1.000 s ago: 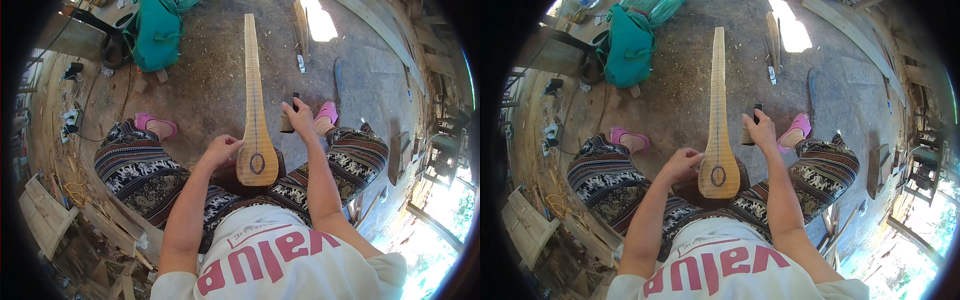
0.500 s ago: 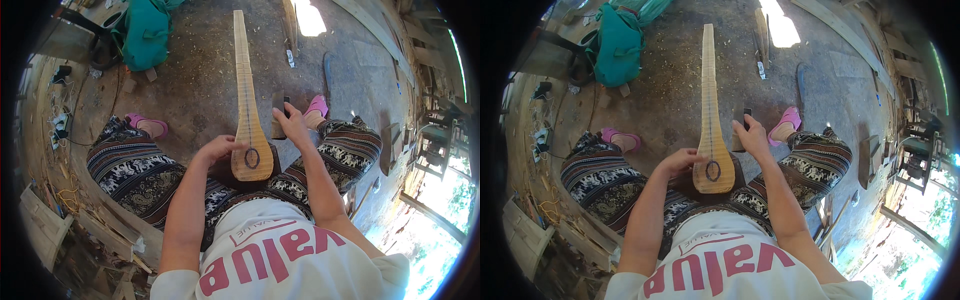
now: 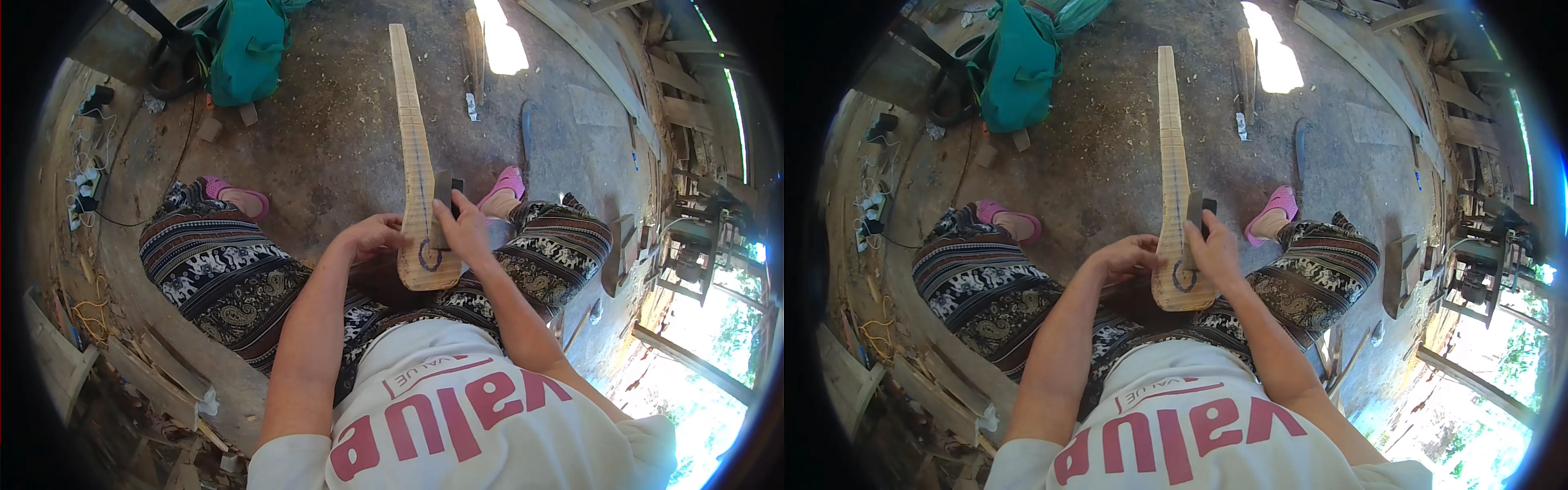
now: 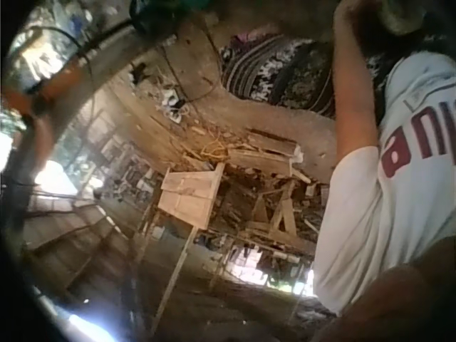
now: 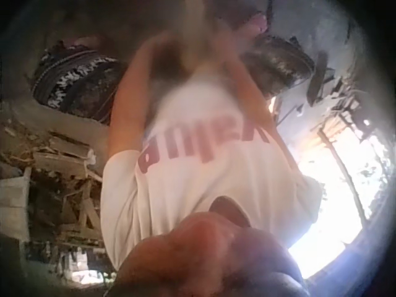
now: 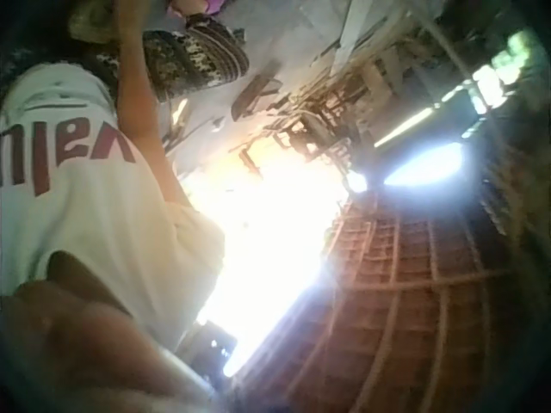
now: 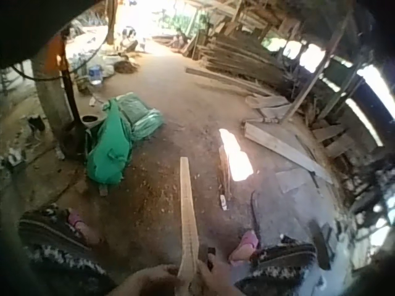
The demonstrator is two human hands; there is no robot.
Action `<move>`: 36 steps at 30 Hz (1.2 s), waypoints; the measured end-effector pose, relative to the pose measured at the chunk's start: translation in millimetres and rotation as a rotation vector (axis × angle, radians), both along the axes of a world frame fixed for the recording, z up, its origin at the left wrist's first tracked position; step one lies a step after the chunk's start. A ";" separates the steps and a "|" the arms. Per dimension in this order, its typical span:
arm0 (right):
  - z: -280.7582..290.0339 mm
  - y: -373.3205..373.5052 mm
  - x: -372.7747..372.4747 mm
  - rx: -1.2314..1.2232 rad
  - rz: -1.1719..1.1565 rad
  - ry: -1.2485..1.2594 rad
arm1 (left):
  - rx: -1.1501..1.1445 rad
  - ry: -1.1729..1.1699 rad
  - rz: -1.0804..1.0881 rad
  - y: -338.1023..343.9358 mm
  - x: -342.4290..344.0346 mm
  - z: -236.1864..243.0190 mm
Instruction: Carving and filing a wooden musical instrument neck or similar decorative wooden object.
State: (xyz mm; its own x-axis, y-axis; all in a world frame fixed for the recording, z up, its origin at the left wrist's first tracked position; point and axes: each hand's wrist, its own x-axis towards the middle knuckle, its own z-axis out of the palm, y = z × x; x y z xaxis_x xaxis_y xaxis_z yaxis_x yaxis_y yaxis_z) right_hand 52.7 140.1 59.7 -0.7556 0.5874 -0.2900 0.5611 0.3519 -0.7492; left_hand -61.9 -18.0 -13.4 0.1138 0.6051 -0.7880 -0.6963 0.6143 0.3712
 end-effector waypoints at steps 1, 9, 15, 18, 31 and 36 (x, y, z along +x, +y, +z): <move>3.6 -8.6 3.5 0.067 0.018 -0.019 | 0.140 -0.023 -0.030 -3.8 -1.5 0.2; -8.5 -9.7 7.0 0.118 0.001 -0.087 | 0.296 0.193 -0.282 -1.3 4.5 5.9; -13.3 -2.9 2.0 0.126 0.040 -0.217 | 0.026 0.116 -0.032 10.6 -0.9 -6.8; -4.8 -15.5 -2.5 0.105 0.049 -0.166 | 0.056 0.076 0.107 11.1 -1.4 -19.5; -3.4 -18.5 -30.8 0.262 0.318 -0.203 | 0.140 -0.274 0.399 44.7 -17.4 -67.9; -1.7 49.0 -12.9 0.149 0.021 -0.127 | 0.207 -0.353 0.515 51.5 -12.1 -70.0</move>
